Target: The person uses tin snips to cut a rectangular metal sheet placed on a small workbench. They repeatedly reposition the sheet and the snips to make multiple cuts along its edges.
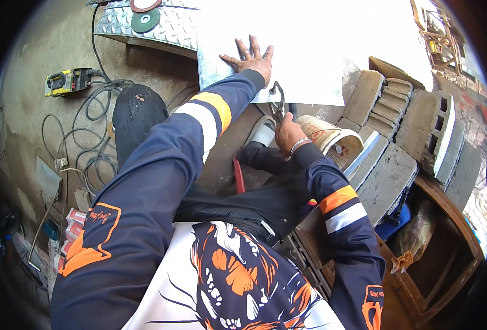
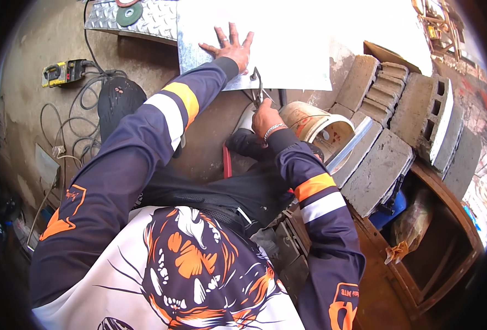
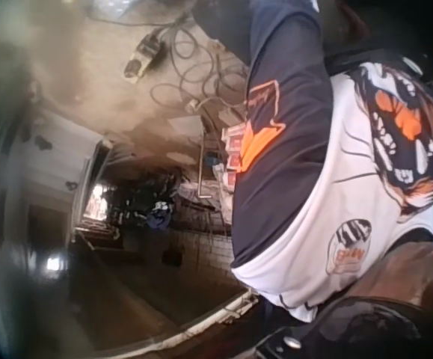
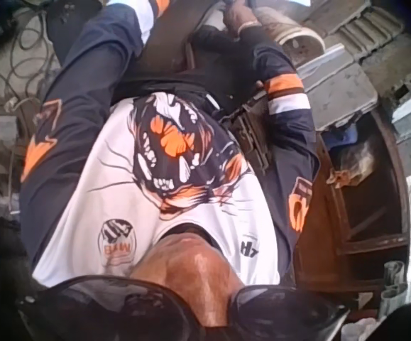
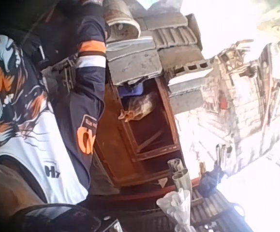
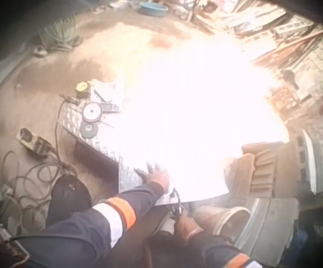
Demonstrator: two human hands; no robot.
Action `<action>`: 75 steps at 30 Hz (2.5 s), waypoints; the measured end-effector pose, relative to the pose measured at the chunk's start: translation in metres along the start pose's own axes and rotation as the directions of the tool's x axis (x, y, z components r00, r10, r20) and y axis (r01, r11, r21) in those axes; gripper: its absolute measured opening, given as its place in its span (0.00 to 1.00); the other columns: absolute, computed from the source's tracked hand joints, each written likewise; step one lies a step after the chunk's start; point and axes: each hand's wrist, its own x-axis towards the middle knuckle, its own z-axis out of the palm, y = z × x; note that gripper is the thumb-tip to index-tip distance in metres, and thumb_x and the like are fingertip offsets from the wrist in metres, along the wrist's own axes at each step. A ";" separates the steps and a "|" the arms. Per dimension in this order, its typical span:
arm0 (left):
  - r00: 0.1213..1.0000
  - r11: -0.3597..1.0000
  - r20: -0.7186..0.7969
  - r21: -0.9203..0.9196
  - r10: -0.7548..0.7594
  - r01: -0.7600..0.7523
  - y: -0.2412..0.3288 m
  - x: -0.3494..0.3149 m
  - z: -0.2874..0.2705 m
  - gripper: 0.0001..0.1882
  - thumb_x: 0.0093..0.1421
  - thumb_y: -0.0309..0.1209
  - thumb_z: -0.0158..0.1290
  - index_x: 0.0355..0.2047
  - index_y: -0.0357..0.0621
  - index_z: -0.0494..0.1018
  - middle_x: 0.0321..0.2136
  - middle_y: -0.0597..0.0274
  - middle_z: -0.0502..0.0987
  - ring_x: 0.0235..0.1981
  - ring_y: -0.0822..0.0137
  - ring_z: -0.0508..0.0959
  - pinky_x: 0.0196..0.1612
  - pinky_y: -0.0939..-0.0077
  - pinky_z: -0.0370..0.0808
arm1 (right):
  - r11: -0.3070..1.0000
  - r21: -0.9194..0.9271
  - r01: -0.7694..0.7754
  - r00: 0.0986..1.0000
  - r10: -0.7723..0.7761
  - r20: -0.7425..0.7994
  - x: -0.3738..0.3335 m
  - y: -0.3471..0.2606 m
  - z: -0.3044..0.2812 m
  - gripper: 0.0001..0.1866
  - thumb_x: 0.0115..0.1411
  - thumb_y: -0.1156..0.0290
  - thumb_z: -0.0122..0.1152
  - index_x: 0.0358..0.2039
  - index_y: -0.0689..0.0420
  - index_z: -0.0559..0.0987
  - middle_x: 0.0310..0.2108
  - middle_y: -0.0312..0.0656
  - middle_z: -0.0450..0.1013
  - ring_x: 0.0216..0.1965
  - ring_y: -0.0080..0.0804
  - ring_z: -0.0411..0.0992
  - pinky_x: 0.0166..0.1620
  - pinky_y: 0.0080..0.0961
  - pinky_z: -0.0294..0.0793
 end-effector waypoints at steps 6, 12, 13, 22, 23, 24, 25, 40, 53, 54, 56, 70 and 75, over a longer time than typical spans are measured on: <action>0.999 0.999 0.008 -0.007 0.035 -0.035 -0.007 -0.003 0.002 0.48 0.57 0.35 0.55 0.71 0.69 0.38 0.70 0.45 0.23 0.67 0.28 0.24 0.50 0.05 0.32 | 0.479 -0.606 0.635 0.768 -0.302 0.565 0.022 0.010 -0.036 0.26 0.56 0.39 0.57 0.31 0.51 0.84 0.25 0.31 0.77 0.26 0.27 0.73 0.37 0.36 0.61; 0.996 0.999 0.080 -0.024 0.047 -0.045 0.005 -0.015 -0.011 0.56 0.50 0.41 0.65 0.70 0.74 0.38 0.70 0.48 0.21 0.67 0.31 0.23 0.52 0.06 0.35 | 0.691 -0.624 0.365 0.930 -0.305 0.206 0.029 0.039 0.038 0.21 0.58 0.45 0.57 0.33 0.50 0.81 0.28 0.29 0.76 0.29 0.28 0.74 0.35 0.34 0.63; 0.995 0.998 0.080 -0.006 0.062 -0.062 0.009 -0.014 -0.012 0.58 0.49 0.44 0.66 0.70 0.76 0.37 0.70 0.48 0.20 0.67 0.31 0.22 0.51 0.06 0.38 | 0.842 -0.471 0.261 0.961 -0.275 0.042 0.033 0.047 0.068 0.20 0.58 0.48 0.58 0.34 0.53 0.79 0.27 0.33 0.77 0.30 0.32 0.75 0.35 0.36 0.65; 0.873 0.933 -0.453 -0.203 0.181 -0.299 -0.066 -0.104 0.039 0.29 0.58 0.45 0.58 0.56 0.44 0.67 0.61 0.44 0.61 0.58 0.42 0.65 0.54 0.37 0.64 | 0.650 0.760 -0.002 0.902 0.330 -0.279 -0.021 -0.061 0.029 0.18 0.56 0.65 0.51 0.38 0.68 0.64 0.30 0.73 0.73 0.37 0.67 0.74 0.43 0.53 0.73; 0.936 0.888 -0.337 -0.395 0.098 -0.235 -0.075 -0.118 0.062 0.27 0.60 0.47 0.55 0.53 0.42 0.68 0.57 0.45 0.65 0.54 0.44 0.69 0.52 0.41 0.67 | 0.587 0.810 -0.024 0.923 0.323 -0.207 -0.032 -0.067 0.015 0.18 0.56 0.64 0.51 0.38 0.68 0.65 0.30 0.73 0.73 0.37 0.67 0.74 0.43 0.53 0.73; 0.978 0.808 -0.206 -0.570 0.040 -0.153 -0.078 -0.133 0.080 0.26 0.62 0.49 0.53 0.51 0.41 0.70 0.53 0.45 0.69 0.50 0.46 0.72 0.50 0.45 0.69 | 0.522 0.851 -0.054 0.939 0.316 -0.134 -0.040 -0.068 0.007 0.18 0.56 0.63 0.52 0.37 0.68 0.66 0.30 0.72 0.73 0.37 0.66 0.74 0.44 0.52 0.73; 0.989 0.558 0.149 -0.819 -0.020 0.135 -0.063 -0.157 0.082 0.28 0.63 0.51 0.51 0.52 0.41 0.68 0.52 0.47 0.70 0.49 0.48 0.74 0.51 0.46 0.70 | 0.666 0.745 -0.026 0.902 0.337 -0.270 -0.027 -0.058 0.032 0.20 0.57 0.60 0.52 0.38 0.67 0.71 0.34 0.69 0.74 0.40 0.62 0.75 0.46 0.49 0.73; 0.825 -0.258 0.434 -0.804 0.362 0.536 -0.046 -0.201 0.118 0.14 0.69 0.29 0.38 0.49 0.41 0.71 0.42 0.52 0.78 0.41 0.57 0.80 0.42 0.55 0.81 | 0.811 0.570 -0.131 0.919 0.316 -0.238 -0.037 -0.088 0.014 0.22 0.61 0.58 0.53 0.47 0.65 0.70 0.41 0.62 0.76 0.45 0.59 0.76 0.48 0.48 0.75; 0.944 0.325 0.207 -0.938 0.257 0.117 -0.060 -0.193 0.136 0.14 0.67 0.28 0.44 0.50 0.40 0.72 0.26 0.59 0.77 0.21 0.67 0.79 0.26 0.73 0.79 | 0.710 0.701 -0.068 0.877 0.378 -0.297 -0.015 -0.058 0.006 0.21 0.51 0.60 0.56 0.36 0.67 0.79 0.37 0.63 0.76 0.42 0.59 0.76 0.48 0.45 0.75; 0.948 0.390 0.187 -0.918 0.259 0.074 -0.059 -0.193 0.132 0.14 0.67 0.28 0.43 0.51 0.39 0.71 0.28 0.58 0.78 0.23 0.67 0.80 0.28 0.74 0.79 | 0.666 0.745 -0.043 0.895 0.357 -0.268 -0.010 -0.049 0.018 0.21 0.51 0.61 0.56 0.36 0.67 0.79 0.36 0.63 0.77 0.42 0.58 0.76 0.48 0.43 0.75; 0.954 0.505 0.142 -0.863 0.264 -0.012 -0.054 -0.190 0.127 0.16 0.68 0.27 0.42 0.52 0.38 0.71 0.32 0.57 0.78 0.26 0.67 0.82 0.31 0.74 0.81 | 0.575 0.818 0.003 0.929 0.302 -0.216 0.005 -0.030 0.038 0.20 0.51 0.62 0.56 0.36 0.68 0.78 0.34 0.62 0.77 0.40 0.55 0.77 0.46 0.40 0.77; 0.871 0.872 -0.317 -0.197 0.375 -0.448 -0.040 -0.136 0.022 0.15 0.59 0.38 0.55 0.44 0.47 0.79 0.39 0.47 0.80 0.40 0.46 0.80 0.45 0.54 0.76 | 0.347 0.932 0.108 0.930 0.295 -0.217 -0.018 -0.012 0.067 0.16 0.57 0.67 0.49 0.42 0.64 0.69 0.29 0.55 0.75 0.32 0.47 0.76 0.38 0.39 0.74; 0.897 0.926 -0.243 0.180 0.370 -0.333 -0.041 -0.057 -0.010 0.32 0.58 0.45 0.58 0.62 0.63 0.64 0.63 0.53 0.61 0.61 0.43 0.64 0.59 0.42 0.64 | 0.499 0.864 0.069 0.907 0.329 -0.263 -0.014 -0.013 0.065 0.18 0.60 0.62 0.49 0.46 0.62 0.67 0.36 0.67 0.74 0.41 0.67 0.72 0.47 0.51 0.70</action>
